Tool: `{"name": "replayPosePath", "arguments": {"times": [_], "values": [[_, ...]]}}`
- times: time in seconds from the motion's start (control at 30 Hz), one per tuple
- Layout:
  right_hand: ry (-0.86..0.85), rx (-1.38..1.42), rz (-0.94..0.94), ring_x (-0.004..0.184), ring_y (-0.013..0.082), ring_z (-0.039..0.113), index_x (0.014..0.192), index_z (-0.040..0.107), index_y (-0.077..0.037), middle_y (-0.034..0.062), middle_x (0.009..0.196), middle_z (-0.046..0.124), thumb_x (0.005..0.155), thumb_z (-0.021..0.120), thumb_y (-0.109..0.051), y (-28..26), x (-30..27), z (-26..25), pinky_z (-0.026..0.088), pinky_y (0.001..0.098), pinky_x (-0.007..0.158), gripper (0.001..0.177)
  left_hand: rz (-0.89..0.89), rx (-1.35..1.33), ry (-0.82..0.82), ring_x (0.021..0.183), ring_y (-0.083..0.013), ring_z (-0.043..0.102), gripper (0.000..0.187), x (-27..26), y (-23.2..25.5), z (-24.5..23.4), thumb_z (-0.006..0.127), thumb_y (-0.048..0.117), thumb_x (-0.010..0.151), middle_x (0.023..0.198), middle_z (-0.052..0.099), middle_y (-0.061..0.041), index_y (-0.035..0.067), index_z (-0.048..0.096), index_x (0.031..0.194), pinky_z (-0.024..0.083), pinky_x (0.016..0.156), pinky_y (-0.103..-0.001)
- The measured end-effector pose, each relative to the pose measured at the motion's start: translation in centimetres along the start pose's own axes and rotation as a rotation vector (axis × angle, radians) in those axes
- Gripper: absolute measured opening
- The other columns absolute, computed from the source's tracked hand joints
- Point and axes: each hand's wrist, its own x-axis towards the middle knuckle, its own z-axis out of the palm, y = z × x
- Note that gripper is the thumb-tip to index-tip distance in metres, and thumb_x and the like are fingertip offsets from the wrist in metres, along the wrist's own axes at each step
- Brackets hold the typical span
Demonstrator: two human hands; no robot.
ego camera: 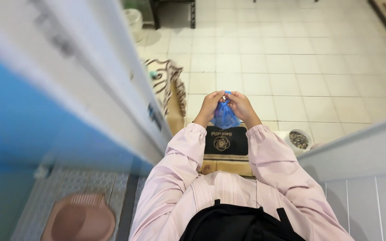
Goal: The recorder carries a small plastic bag through a house and outdoors to dispose of it in a trash bin.
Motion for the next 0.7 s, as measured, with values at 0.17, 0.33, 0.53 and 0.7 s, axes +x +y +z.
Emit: {"name": "replayPosePath", "arguments": {"times": [0.17,0.33,0.53,0.7], "values": [[0.052,-0.002,-0.058,0.089,0.0172,0.067,0.111,0.062,0.001,0.012,0.102,0.07,0.102,0.058,-0.008,-4.3,9.4,-4.9,0.054,0.0294,0.08,0.014,-0.054,-0.007,-0.077,0.072,-0.0081,0.056,0.026,12.4,1.3,1.6,0.068,0.026,0.098,0.076,0.059,0.002,0.001,0.073,0.102,0.046,0.066,-0.023],[0.157,0.013,-0.072,0.09,0.0146,0.066,0.111,0.061,0.0,0.0101,0.108,0.072,0.102,0.061,-0.008,-8.2,15.3,-6.5,0.052,0.0274,0.079,0.012,-0.059,-0.021,-0.146,0.075,-0.008,0.055,0.027,21.6,1.5,2.2,0.069,0.026,0.1,0.078,0.058,0.002,-0.001,0.073,0.104,0.047,0.07,-0.022],[0.14,0.044,-0.094,0.091,0.0181,0.069,0.111,0.062,0.0,0.0117,0.106,0.07,0.1,0.063,-0.008,-9.2,24.2,-10.9,0.054,0.0293,0.081,0.014,-0.047,-0.002,-0.12,0.077,-0.0088,0.056,0.026,29.8,1.7,1.7,0.068,0.027,0.1,0.078,0.058,0.003,0.001,0.073,0.102,0.046,0.071,-0.023],[0.09,0.077,-0.047,0.086,0.0176,0.067,0.106,0.06,-0.003,0.0119,0.106,0.073,0.099,0.064,-0.006,-10.2,33.4,-13.2,0.053,0.0292,0.077,0.009,-0.02,-0.02,-0.054,0.077,-0.0089,0.057,0.027,38.0,1.5,-0.8,0.069,0.027,0.1,0.078,0.058,0.003,0.0,0.073,0.1,0.047,0.072,-0.023]]}}
